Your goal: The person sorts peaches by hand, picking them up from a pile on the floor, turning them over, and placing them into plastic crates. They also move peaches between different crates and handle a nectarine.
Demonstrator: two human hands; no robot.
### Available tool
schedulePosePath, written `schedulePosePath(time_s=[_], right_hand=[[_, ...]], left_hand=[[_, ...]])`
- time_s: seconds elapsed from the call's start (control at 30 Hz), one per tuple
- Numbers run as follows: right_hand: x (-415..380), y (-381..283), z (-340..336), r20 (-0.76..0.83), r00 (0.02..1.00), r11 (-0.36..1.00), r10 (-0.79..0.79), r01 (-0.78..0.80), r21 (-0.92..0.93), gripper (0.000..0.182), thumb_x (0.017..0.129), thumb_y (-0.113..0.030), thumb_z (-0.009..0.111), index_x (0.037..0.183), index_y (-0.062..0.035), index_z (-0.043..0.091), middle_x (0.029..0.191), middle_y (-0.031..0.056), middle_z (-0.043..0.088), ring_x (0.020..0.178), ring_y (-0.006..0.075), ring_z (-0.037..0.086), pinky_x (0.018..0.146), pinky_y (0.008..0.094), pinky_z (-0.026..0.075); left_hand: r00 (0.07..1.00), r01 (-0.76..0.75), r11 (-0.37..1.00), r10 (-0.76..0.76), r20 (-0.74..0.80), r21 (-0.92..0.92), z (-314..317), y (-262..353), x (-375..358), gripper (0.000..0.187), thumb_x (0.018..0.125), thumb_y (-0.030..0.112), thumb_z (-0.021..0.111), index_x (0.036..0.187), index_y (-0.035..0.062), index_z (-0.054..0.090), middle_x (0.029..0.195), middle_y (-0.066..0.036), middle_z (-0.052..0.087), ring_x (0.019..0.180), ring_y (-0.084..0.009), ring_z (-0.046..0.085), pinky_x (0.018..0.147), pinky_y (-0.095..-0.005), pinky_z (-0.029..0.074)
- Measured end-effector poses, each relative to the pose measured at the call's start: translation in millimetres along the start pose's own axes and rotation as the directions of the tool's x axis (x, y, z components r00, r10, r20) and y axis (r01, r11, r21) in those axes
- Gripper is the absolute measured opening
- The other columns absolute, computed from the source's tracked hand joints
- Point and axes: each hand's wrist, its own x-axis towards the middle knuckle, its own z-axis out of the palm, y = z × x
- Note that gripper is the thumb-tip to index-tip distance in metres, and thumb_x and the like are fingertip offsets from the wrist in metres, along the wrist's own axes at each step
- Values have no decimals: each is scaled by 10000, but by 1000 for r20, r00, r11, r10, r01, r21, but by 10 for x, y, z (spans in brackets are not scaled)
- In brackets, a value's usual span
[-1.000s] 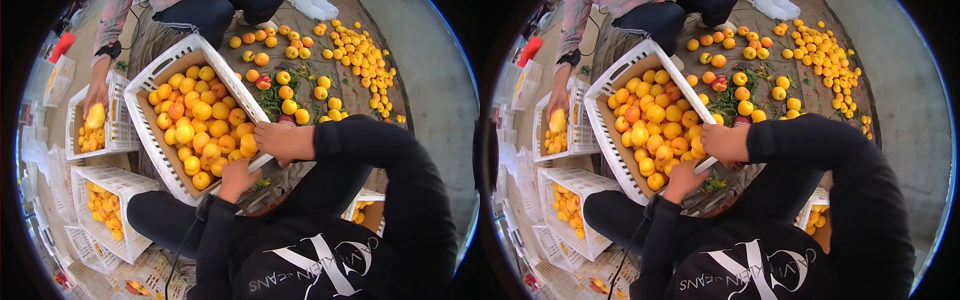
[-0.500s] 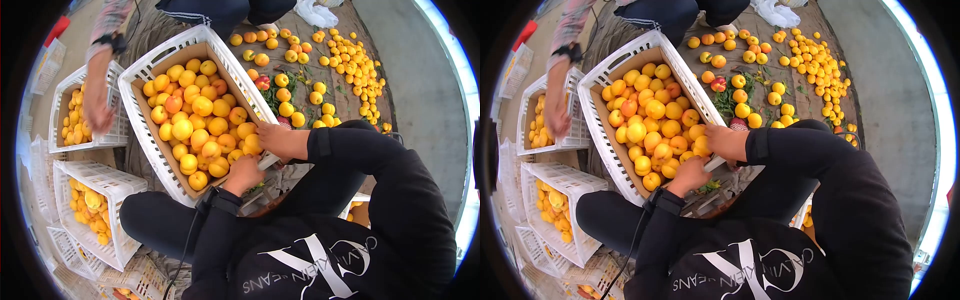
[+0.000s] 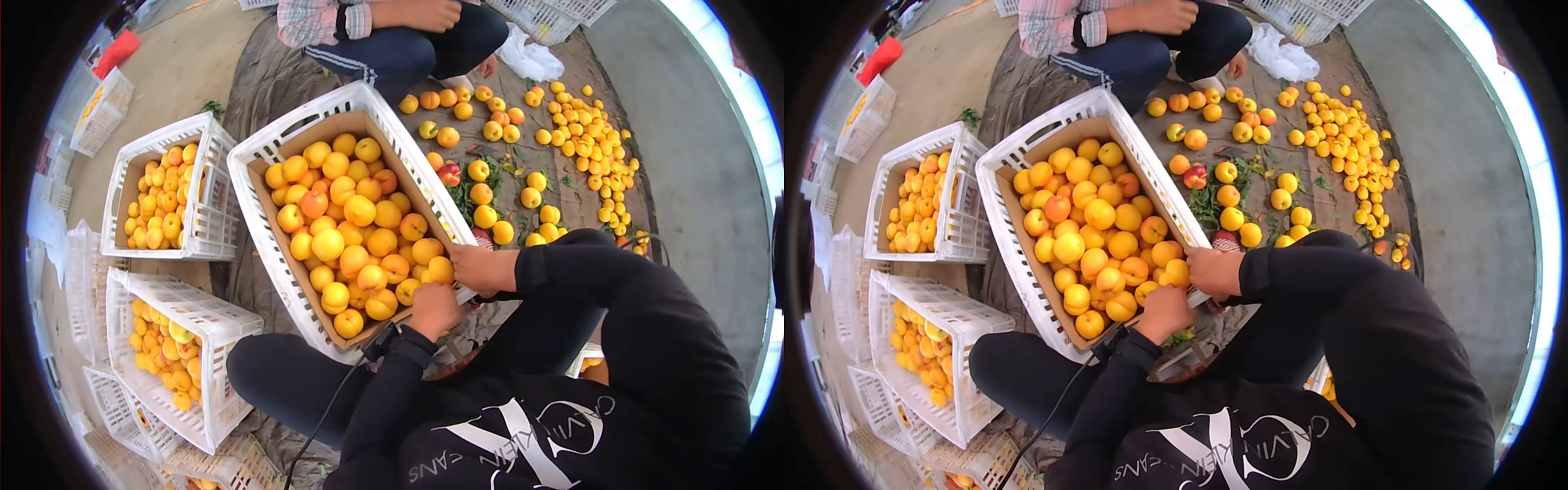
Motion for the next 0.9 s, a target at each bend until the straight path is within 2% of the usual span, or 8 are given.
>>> schedulePosePath(time_s=[0.1, 0.3, 0.47, 0.6, 0.67, 0.73, 0.8, 0.9], right_hand=[[25, -26, -212, 253, 967, 999, -16, 5, 45, 220, 650, -332, 647, 703, -127, 708, 704, 10, 660, 761, 196, 603, 823, 327, 380], [2, -78, -321, 202, 979, 987, 22, -53, 151, 250, 685, -354, 652, 689, -111, 708, 702, 41, 667, 712, 214, 587, 829, 329, 373], [21, -80, -295, 224, 974, 986, 25, -60, 154, 224, 655, -327, 683, 659, -104, 700, 672, 51, 657, 714, 247, 592, 859, 309, 374], [-34, -82, -218, 18, 990, 930, 139, -136, 341, 143, 599, -236, 686, 591, -94, 669, 639, 96, 637, 747, 301, 584, 891, 350, 399], [-18, -33, -310, 135, 990, 958, 52, -88, 274, 143, 612, -247, 691, 661, -113, 687, 674, 114, 644, 762, 303, 592, 903, 382, 393], [-233, -135, -671, 137, 967, 924, 215, -247, 293, 477, 682, -361, 704, 1077, -95, 674, 861, 94, 672, 890, 273, 594, 964, 427, 351], [-568, -85, -1096, -194, 937, 883, 291, -185, 431, 538, 738, -317, 686, 1219, -99, 584, 985, 91, 653, 967, 281, 586, 999, 415, 354], [-1209, 10, -1654, -521, 666, 797, 534, -191, 573, 448, 775, -227, 667, 1195, -89, 594, 1046, 108, 643, 1011, 306, 574, 980, 390, 389]], left_hand=[[995, -68, 996, 64, -77, -61, 57, -81, -7, 304, 718, 252, 639, 899, 10, 678, 931, -173, 651, 910, -346, 606, 816, -426, 490], [991, -65, 996, 71, 109, -59, -57, -91, 31, 322, 729, 239, 632, 944, 2, 662, 1000, -180, 624, 991, -348, 578, 827, -436, 490], [990, -119, 983, 128, 54, -140, 38, -154, 68, 405, 732, 244, 632, 1063, 12, 612, 1056, -192, 599, 1006, -361, 569, 854, -445, 487], [890, -277, 857, 400, 221, -435, -198, -337, 177, 527, 752, 341, 661, 1173, 31, 599, 1165, -195, 610, 1090, -317, 576, 889, -384, 474], [905, -60, 826, 282, 318, -561, -353, -446, 198, 446, 805, 299, 667, 1156, 29, 614, 1084, -143, 652, 952, -231, 624, 849, -330, 483], [964, -154, 847, 241, 109, -509, -314, -892, 315, 381, 850, 271, 629, 1154, 41, 617, 1060, -115, 658, 929, -202, 623, 842, -317, 484], [996, 70, 821, -91, -8, -567, -776, -722, 108, 468, 801, 322, 672, 1165, 35, 606, 1024, -149, 662, 962, -230, 620, 854, -354, 474], [975, -35, 919, -54, -215, -392, -733, -756, 186, 455, 799, 277, 672, 1181, 44, 589, 1081, -138, 636, 921, -262, 628, 814, -374, 494]])
